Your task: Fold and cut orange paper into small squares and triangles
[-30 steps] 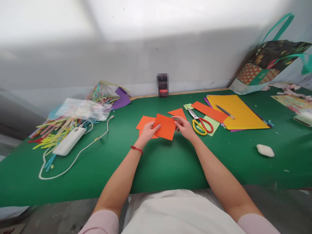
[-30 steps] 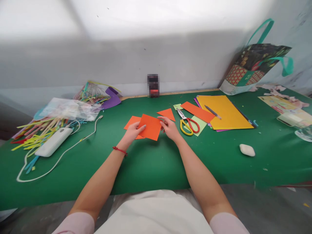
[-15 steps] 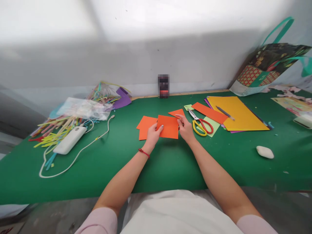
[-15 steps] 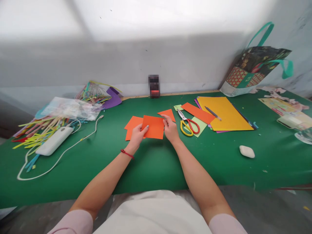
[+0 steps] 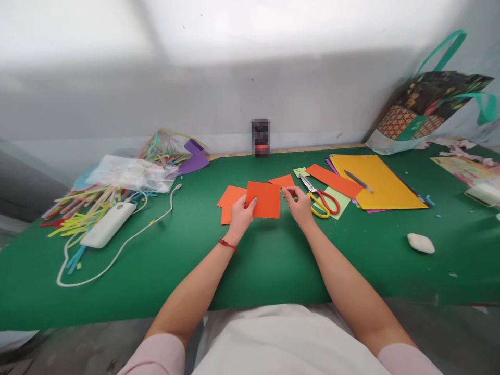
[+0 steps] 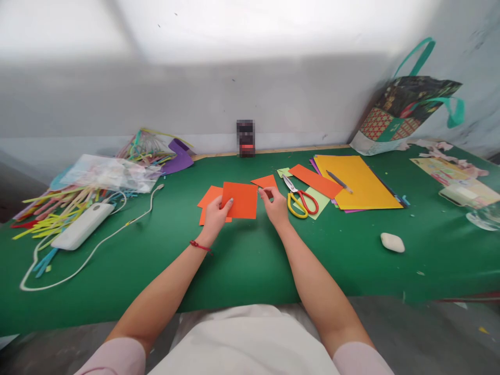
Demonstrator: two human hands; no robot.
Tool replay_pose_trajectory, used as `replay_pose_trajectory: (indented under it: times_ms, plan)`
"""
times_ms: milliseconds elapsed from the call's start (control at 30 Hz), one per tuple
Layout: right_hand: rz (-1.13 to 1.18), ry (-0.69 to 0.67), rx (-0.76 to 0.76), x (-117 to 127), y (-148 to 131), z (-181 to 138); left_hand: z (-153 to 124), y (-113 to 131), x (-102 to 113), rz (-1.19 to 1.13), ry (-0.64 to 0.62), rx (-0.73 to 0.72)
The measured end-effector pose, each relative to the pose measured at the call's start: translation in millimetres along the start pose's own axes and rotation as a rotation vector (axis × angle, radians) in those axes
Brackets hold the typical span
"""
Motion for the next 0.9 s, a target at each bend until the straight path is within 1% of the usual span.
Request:
replay_pose_trajectory:
  times_ms: [100,167,233,400,467,533,667,900]
  plan:
    - [-0.042,0.008,0.054,-1,-4,-2,-2,3,-3,0.039,-0.02,-0.042]
    - [-0.014,-0.011,0.033,-3,-3,-1,-3,4,-4,0.045,-0.025,-0.054]
    - [0.069,-0.048,-0.029,-6,0,0,-4,3,-5,0.034,-0.027,-0.042]
    - [0.379,-0.162,-0.232,-11,4,1,-3,-4,-6,-0.076,-0.04,0.026]
    - [0.449,-0.205,-0.292,-13,4,0,-3,-5,-5,-0.105,-0.031,0.035]
    - [0.43,-0.22,-0.305,-13,4,-1,-4,-4,-4,-0.094,-0.014,0.035]
    - [0.284,-0.16,-0.219,-13,4,-1,-5,1,-2,-0.008,0.025,0.013]
    - [0.224,-0.079,-0.161,-8,3,-1,-6,5,-3,0.044,0.037,-0.013]
Point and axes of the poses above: each hand's wrist, its own z-axis towards the middle knuckle, its own x-axis out of the back of the hand, y = z × x, the point moved 4 cm from there along z, towards the middle knuckle, and after that the axes turned 8 degrees about -z, right-handed, at the moved point
